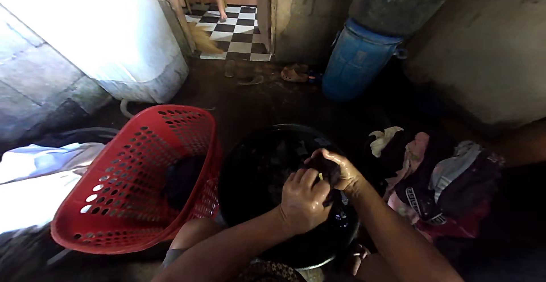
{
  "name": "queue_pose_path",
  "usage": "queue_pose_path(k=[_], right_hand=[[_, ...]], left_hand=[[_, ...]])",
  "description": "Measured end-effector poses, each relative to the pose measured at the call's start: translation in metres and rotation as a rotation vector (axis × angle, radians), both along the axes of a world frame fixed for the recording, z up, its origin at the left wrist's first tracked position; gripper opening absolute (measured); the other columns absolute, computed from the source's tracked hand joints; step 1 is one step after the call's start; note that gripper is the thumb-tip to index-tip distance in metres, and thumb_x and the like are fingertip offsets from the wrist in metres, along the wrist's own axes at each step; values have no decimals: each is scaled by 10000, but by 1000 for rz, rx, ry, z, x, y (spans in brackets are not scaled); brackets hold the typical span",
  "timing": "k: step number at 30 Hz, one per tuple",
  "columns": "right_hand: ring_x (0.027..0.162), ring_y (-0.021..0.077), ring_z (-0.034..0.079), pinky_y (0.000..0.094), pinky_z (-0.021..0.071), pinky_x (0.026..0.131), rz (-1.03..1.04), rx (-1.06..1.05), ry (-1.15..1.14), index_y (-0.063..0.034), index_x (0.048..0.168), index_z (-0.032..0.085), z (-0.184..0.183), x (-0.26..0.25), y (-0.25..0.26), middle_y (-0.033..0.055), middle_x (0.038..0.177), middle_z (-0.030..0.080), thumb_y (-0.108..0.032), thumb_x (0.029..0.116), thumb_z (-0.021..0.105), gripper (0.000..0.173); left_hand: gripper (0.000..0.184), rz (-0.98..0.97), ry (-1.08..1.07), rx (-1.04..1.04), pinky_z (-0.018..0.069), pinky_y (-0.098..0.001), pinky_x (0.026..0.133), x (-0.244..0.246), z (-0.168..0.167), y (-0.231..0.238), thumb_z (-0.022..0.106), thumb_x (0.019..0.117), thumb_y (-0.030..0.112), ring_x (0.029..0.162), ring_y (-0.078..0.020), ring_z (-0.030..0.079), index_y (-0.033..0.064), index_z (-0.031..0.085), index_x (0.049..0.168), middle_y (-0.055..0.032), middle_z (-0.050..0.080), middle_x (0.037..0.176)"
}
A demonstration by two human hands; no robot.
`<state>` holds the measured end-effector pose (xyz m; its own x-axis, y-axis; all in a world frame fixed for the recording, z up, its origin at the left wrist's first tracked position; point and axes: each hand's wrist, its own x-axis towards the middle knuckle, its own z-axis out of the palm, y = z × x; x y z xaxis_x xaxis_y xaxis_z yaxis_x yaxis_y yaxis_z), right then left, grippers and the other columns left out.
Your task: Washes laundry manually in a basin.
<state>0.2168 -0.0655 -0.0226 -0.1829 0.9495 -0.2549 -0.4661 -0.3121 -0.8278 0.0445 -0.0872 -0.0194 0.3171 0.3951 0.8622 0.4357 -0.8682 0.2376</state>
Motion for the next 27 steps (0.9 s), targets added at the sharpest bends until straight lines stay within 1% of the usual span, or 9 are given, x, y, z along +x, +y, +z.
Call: queue_pose_path(k=[1,3,6,12,16,21,24,26,27], right_hand=[[841,161,739,316,621,730,20,36,62,-129,981,687,3,0,1,70,964,760,-385,792,768,328],[831,166,736,321,614,740,46,78,58,-132,906,698,8,-5,3,73,923,758,-318,761,779,249],[758,106,712,265,589,675,82,86,-174,-118,858,649,13,-17,4,38,839,746,-177,801,664,83],[734,57,647,236,540,710,25,-18,-552,-49,862,631,7,-37,-1,0,773,690,-1,881,632,52],[753,91,616,269,523,718,-41,-82,-700,-32,877,637,0,-46,-2,30,803,654,3,855,699,74],[859,154,583,358,482,798,-119,-186,-889,-13,962,666,-9,-54,-7,84,921,642,-36,877,741,115],[863,166,602,368,495,800,-304,-223,-854,7,967,680,-19,-50,-8,100,914,667,-21,889,733,98],[836,152,617,347,516,777,-488,-205,-764,15,960,685,-18,-41,-5,92,889,677,-18,903,717,73],[840,158,619,351,520,773,-574,-201,-702,17,975,685,-12,-36,-2,98,901,678,-24,918,706,74]], left_hand=[[140,13,-2,41,543,-346,639,1,8,-5,658,824,241,744,-251,667,115,644,766,-103,683,817],[131,32,33,109,528,-335,638,3,10,-16,619,863,230,731,-231,649,144,629,764,-79,665,806],[155,49,159,156,503,-340,629,2,-5,-30,577,917,214,729,-224,629,168,622,776,-67,645,818],[118,46,372,135,518,-343,608,1,-36,-36,621,876,172,751,-221,657,159,670,770,-55,649,808],[66,36,475,97,536,-347,612,2,-49,-36,665,846,159,771,-222,687,144,710,802,-60,673,818],[47,-38,553,82,569,-361,604,1,-70,-28,695,837,135,761,-233,711,108,733,839,-81,694,833],[84,-152,496,13,583,-410,622,-3,-79,-10,731,822,158,785,-298,719,79,732,851,-132,704,864],[223,-179,424,-200,600,-499,726,-7,-73,12,798,781,196,897,-406,720,11,719,877,-236,708,957],[280,-152,372,-361,594,-526,815,-9,-65,25,795,799,196,988,-438,707,-33,725,945,-279,702,1042]])
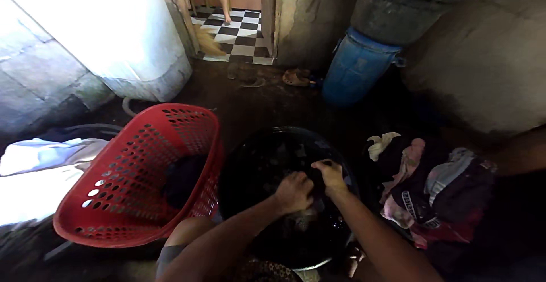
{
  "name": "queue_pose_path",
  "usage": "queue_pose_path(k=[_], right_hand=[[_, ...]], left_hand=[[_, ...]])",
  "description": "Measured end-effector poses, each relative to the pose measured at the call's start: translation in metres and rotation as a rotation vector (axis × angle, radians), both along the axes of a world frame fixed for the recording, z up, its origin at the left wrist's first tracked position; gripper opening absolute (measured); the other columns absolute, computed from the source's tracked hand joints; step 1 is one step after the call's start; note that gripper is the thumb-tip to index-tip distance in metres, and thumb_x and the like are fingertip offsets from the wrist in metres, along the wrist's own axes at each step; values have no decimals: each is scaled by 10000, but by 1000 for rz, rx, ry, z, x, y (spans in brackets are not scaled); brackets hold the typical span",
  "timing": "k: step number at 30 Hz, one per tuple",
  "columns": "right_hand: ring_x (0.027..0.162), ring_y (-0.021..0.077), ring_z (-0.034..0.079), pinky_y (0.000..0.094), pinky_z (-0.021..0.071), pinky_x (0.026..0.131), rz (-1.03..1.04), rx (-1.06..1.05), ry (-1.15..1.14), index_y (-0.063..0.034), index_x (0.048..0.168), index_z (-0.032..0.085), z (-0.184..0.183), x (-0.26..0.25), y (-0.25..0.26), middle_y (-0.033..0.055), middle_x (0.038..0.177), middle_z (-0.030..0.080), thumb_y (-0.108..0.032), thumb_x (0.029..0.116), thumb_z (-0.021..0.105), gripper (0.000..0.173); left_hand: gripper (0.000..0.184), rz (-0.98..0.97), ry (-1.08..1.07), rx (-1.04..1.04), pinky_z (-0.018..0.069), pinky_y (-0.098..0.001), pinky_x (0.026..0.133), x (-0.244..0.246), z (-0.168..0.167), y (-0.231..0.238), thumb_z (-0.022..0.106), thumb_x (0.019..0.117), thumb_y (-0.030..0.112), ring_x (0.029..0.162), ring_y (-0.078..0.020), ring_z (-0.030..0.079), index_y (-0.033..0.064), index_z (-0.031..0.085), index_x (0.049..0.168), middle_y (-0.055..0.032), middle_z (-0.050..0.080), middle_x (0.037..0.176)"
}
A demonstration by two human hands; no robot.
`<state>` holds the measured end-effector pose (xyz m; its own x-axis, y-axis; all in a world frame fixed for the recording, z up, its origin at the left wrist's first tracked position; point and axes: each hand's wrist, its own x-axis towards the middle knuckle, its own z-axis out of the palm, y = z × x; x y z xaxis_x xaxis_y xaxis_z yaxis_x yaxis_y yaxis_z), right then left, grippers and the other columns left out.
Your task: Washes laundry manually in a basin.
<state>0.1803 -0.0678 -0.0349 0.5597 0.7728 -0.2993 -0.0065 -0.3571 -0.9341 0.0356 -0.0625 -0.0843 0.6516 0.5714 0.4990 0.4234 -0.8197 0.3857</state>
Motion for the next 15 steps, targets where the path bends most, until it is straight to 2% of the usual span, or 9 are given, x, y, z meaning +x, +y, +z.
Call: queue_pose_path(k=[2,4,5,7,8,9,11,13,15], right_hand=[[828,186,634,376,546,745,-150,117,91,17,994,678,19,9,6,117,915,672,-23,916,702,91],[783,182,638,366,556,700,-226,282,138,14,968,665,39,14,9,111,878,667,4,919,675,51],[743,159,646,336,566,671,-232,381,133,2,913,658,47,15,10,88,832,673,26,919,644,28],[714,124,663,295,580,656,-185,570,95,-24,842,648,59,16,8,50,786,691,61,890,604,107],[711,109,675,280,587,660,-142,645,62,-38,824,651,63,16,7,35,777,705,62,863,597,120],[714,98,685,270,595,671,-91,697,27,-49,817,658,65,14,6,23,774,716,57,842,599,124],[735,71,701,249,606,699,36,741,-50,-67,821,674,65,8,1,-3,792,734,39,818,614,122],[786,60,713,240,610,731,217,787,-67,-80,836,698,63,0,-7,-17,839,751,27,814,633,128],[871,71,723,255,612,794,436,891,-17,-114,868,733,60,-8,-14,-21,907,765,2,824,669,139]], left_hand=[[411,165,-87,-346,555,-523,952,-2,17,28,711,899,228,1120,-421,674,-88,682,1160,-299,664,1212],[565,270,-206,-772,484,-509,1062,-8,29,51,606,1012,313,1252,-385,609,-55,507,1428,-284,594,1367],[604,295,-300,-995,487,-508,1051,-10,28,57,562,1050,351,1265,-376,595,3,405,1519,-284,564,1400],[669,313,-457,-1458,509,-548,947,-8,23,57,451,1076,499,1211,-399,592,160,245,1615,-277,526,1423],[720,296,-485,-1641,521,-562,911,-6,17,53,367,1060,604,1186,-414,609,183,206,1621,-280,542,1410],[801,258,-526,-1784,541,-574,878,-5,12,48,271,1029,698,1165,-431,627,161,187,1618,-290,552,1400],[958,155,-656,-1959,563,-587,799,-1,8,39,116,947,824,1104,-455,653,115,219,1584,-304,580,1347],[1047,-41,-831,-2014,573,-600,795,-2,12,37,38,889,874,1107,-441,659,102,382,1508,-276,613,1314],[1012,-290,-1019,-1924,616,-526,767,-7,15,43,84,874,890,1038,-331,709,135,582,1328,-170,708,1177]])
